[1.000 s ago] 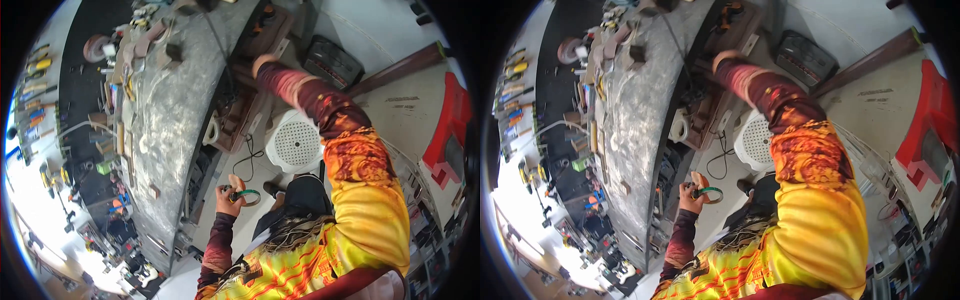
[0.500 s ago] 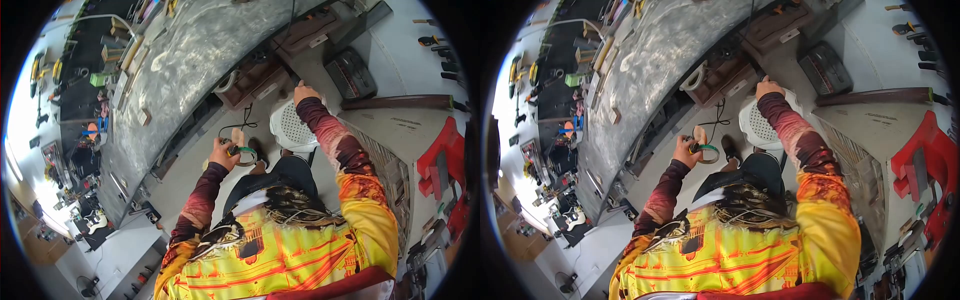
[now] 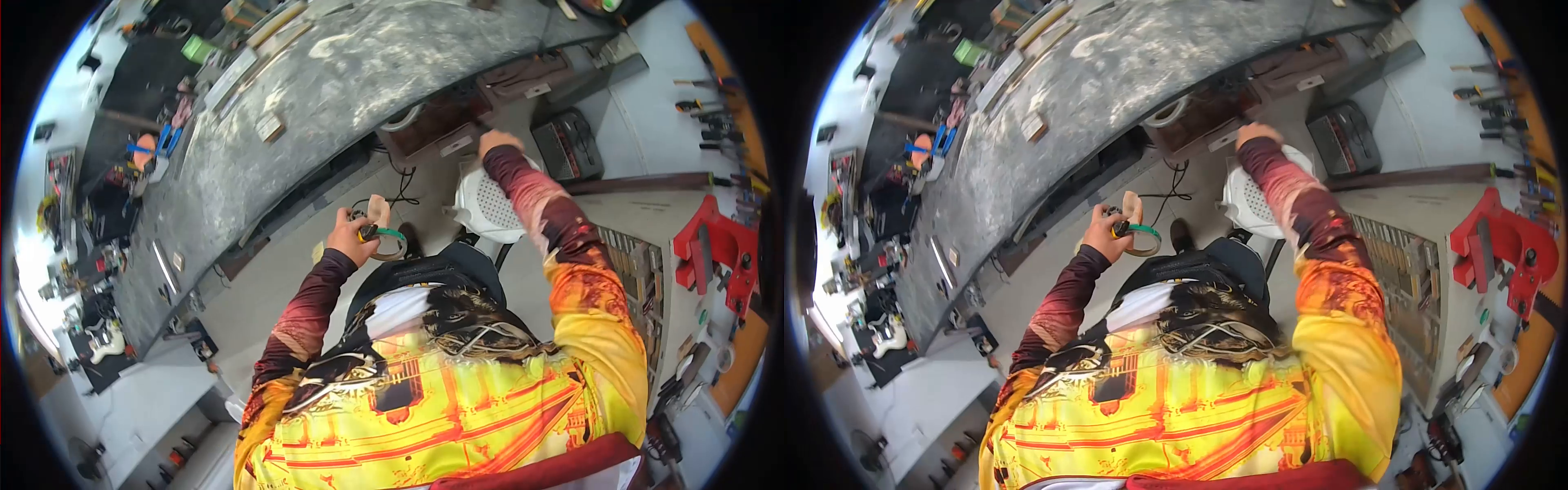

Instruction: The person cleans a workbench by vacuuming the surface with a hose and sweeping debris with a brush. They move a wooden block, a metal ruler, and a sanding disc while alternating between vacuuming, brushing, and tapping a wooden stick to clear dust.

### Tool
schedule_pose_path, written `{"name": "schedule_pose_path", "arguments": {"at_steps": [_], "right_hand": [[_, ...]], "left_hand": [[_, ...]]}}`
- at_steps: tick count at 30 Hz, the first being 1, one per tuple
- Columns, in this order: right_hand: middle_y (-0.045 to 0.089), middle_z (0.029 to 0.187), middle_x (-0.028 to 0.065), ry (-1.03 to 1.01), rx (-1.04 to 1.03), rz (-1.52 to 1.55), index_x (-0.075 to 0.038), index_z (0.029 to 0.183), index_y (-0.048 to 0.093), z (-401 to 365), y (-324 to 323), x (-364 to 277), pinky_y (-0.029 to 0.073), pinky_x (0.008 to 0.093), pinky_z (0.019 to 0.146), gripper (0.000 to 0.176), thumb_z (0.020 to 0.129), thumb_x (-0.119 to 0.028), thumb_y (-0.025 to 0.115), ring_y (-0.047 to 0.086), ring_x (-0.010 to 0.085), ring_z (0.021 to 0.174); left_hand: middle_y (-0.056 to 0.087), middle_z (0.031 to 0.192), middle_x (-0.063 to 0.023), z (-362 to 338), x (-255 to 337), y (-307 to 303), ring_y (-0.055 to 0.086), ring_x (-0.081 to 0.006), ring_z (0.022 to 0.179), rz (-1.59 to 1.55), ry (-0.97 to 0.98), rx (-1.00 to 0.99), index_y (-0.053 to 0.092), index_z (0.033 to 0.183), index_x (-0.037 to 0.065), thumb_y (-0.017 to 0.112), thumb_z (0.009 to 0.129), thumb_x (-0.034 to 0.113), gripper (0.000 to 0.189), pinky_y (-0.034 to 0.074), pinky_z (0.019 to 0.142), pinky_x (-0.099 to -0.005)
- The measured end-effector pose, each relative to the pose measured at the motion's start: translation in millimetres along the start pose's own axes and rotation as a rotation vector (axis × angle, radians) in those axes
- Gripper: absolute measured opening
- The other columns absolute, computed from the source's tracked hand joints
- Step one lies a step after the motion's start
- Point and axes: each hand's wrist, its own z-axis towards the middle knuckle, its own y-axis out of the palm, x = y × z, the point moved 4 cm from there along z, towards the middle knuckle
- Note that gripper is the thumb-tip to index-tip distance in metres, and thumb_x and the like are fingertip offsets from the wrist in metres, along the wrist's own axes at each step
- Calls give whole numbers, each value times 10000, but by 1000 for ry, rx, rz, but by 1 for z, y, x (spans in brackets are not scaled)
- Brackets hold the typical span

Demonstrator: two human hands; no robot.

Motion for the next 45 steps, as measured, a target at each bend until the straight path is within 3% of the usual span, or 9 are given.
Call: {"name": "schedule_pose_path", "arguments": {"at_steps": [4, 8, 11, 19, 24, 34, 36, 41, 45], "right_hand": [[653, 1151, 139, -45, 103, -54, -90, 1116, 677, 17, -26, -14, 513, 427, 887, 320, 929, -189, 436, 626, 319, 1081], [648, 1160, 150, -96, 23, -133, -89, 1139, 667, 4, 11, -64, 506, 429, 907, 331, 908, -208, 462, 626, 316, 1082], [651, 1163, 135, -66, -22, -93, -93, 1139, 669, -25, 37, -104, 508, 432, 901, 328, 910, -186, 453, 631, 304, 1080], [650, 1148, 161, -287, -139, -143, -66, 1133, 662, -82, 56, -186, 505, 430, 907, 333, 910, -188, 448, 635, 314, 1066], [666, 1102, 162, -227, 16, -130, -53, 1110, 666, -44, 13, -150, 515, 438, 883, 331, 912, -190, 439, 640, 321, 1048], [673, 1088, 158, -251, 8, -184, -46, 1119, 654, -4, 14, -137, 519, 427, 874, 315, 898, -180, 473, 651, 309, 1026], [642, 1191, 98, -270, 5, -253, -119, 1150, 666, -3, 26, -139, 535, 454, 837, 321, 918, -189, 455, 628, 280, 1090], [660, 1129, 67, -262, 96, -156, -118, 1141, 661, -13, 60, -155, 552, 444, 795, 313, 916, -212, 465, 634, 279, 1070], [649, 1154, 92, -294, 34, -194, -97, 1202, 602, -14, 32, -150, 542, 461, 812, 341, 919, -221, 457, 616, 253, 1099]], "left_hand": [[460, 1246, -214, -25, -42, -7, 605, -392, 995, -40, -53, 18, 688, 1062, 141, 735, 652, 291, 440, 512, 862, -418], [462, 1235, -220, -40, -66, -18, 587, -397, 1030, -106, -133, 41, 682, 1056, 75, 722, 654, 243, 437, 493, 894, -398], [462, 1239, -219, -45, -82, -25, 583, -397, 1035, -137, -173, 54, 681, 1058, 73, 723, 660, 246, 436, 493, 895, -399], [457, 1249, -215, -45, -102, -30, 585, -397, 1030, -166, -185, 99, 670, 1083, 80, 730, 676, 251, 446, 494, 890, -404], [456, 1250, -214, -49, -112, -31, 584, -398, 1034, -165, -185, 99, 670, 1086, 87, 729, 684, 249, 437, 493, 892, -402], [461, 1254, -205, -62, -138, -26, 612, -392, 966, -118, -207, 106, 683, 1062, 116, 727, 663, 294, 438, 511, 844, -420], [464, 1255, -202, -60, -136, -24, 614, -392, 962, -137, -212, 98, 683, 1063, 117, 729, 662, 292, 440, 512, 845, -419], [484, 1182, -200, -64, -125, -31, 589, -371, 1004, -125, -259, 87, 672, 1049, 56, 720, 699, 245, 400, 499, 864, -402], [485, 1203, -201, -61, -127, -26, 602, -383, 980, -96, -240, 81, 677, 1033, 74, 731, 681, 256, 400, 507, 850, -411]]}}
